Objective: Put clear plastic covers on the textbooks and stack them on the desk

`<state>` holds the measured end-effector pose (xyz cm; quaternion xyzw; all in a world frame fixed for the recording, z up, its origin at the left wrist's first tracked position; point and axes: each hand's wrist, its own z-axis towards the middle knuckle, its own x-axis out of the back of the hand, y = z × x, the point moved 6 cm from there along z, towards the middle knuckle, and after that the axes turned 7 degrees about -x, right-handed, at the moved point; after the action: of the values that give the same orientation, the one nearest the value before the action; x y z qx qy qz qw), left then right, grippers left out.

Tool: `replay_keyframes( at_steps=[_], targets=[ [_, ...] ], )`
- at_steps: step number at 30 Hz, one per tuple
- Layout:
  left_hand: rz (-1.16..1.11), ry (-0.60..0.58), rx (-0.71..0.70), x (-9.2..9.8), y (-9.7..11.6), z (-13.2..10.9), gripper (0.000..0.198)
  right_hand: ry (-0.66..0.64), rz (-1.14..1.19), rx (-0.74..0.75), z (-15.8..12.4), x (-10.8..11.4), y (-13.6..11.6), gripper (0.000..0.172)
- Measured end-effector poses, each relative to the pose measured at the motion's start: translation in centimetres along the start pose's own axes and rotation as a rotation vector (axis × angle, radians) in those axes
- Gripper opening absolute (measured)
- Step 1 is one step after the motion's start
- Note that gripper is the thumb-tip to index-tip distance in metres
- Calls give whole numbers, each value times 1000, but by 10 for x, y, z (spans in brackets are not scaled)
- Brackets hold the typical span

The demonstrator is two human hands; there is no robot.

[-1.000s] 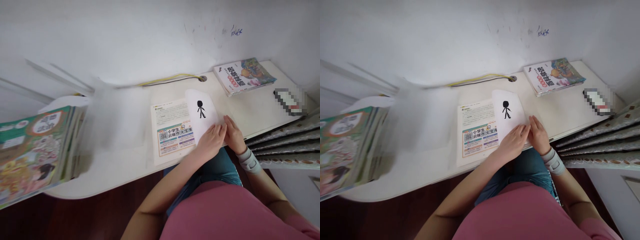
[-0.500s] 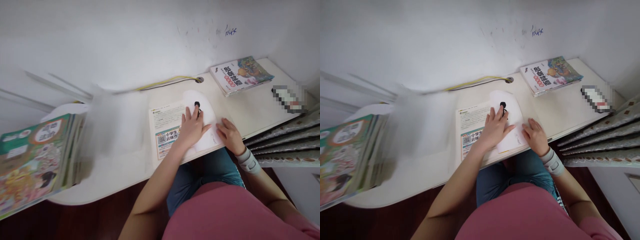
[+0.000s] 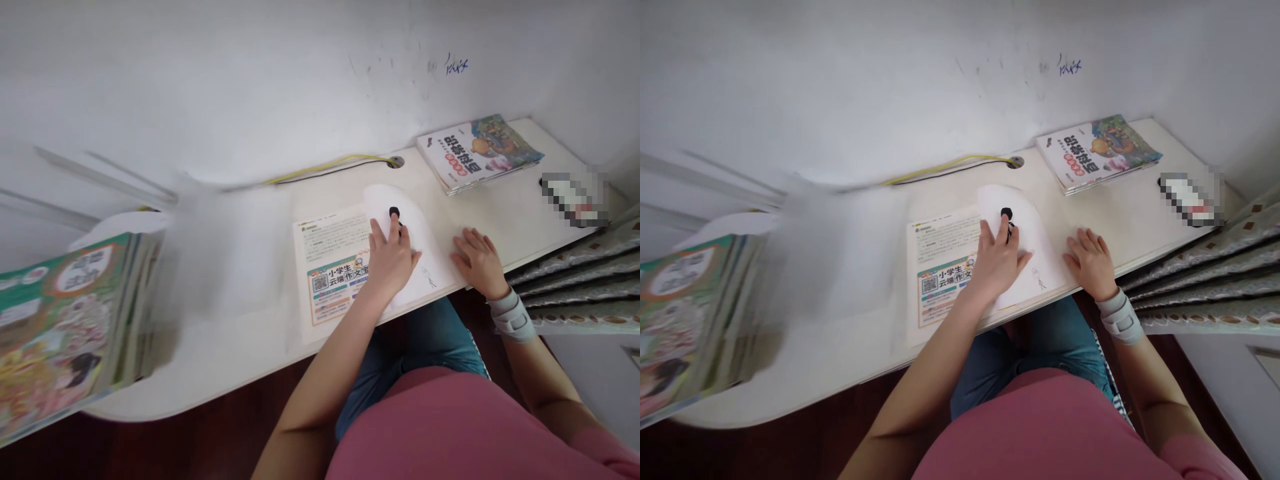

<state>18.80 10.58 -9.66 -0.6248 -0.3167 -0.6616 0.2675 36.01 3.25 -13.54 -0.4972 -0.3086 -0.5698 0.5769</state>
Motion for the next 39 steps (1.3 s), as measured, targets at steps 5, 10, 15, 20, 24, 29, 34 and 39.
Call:
replay_keyframes(
  at_steps=[5, 10, 15, 20, 24, 29, 34, 39],
  targets=[
    [17, -79, -18, -3, 4, -1, 55, -14, 13, -3, -1, -3, -2, 38],
    [-32, -26, -6, -3, 6, 3, 54, -2, 7, -8, 0, -1, -1, 37],
    [-201, 130, 25, 2, -4, -4, 60, 6, 16, 1, -1, -1, -1, 37],
    [-338, 177, -2, -3, -17, -21, 63, 7, 24, -1, -2, -1, -2, 37],
    [-286, 140, -16, -12, -10, -21, 56, 2, 32, -2, -1, 0, -1, 37],
    [-236, 157, -8, -17, 4, -12, 52, 13, 32, -1, -1, 1, -1, 37],
    [-243, 156, 51, -17, 4, -13, 50, 16, 42, 10, -2, 0, 0, 37],
    [-332, 136, 59, -18, -4, -17, 52, 10, 34, 8, -1, 0, 0, 37]
  ],
)
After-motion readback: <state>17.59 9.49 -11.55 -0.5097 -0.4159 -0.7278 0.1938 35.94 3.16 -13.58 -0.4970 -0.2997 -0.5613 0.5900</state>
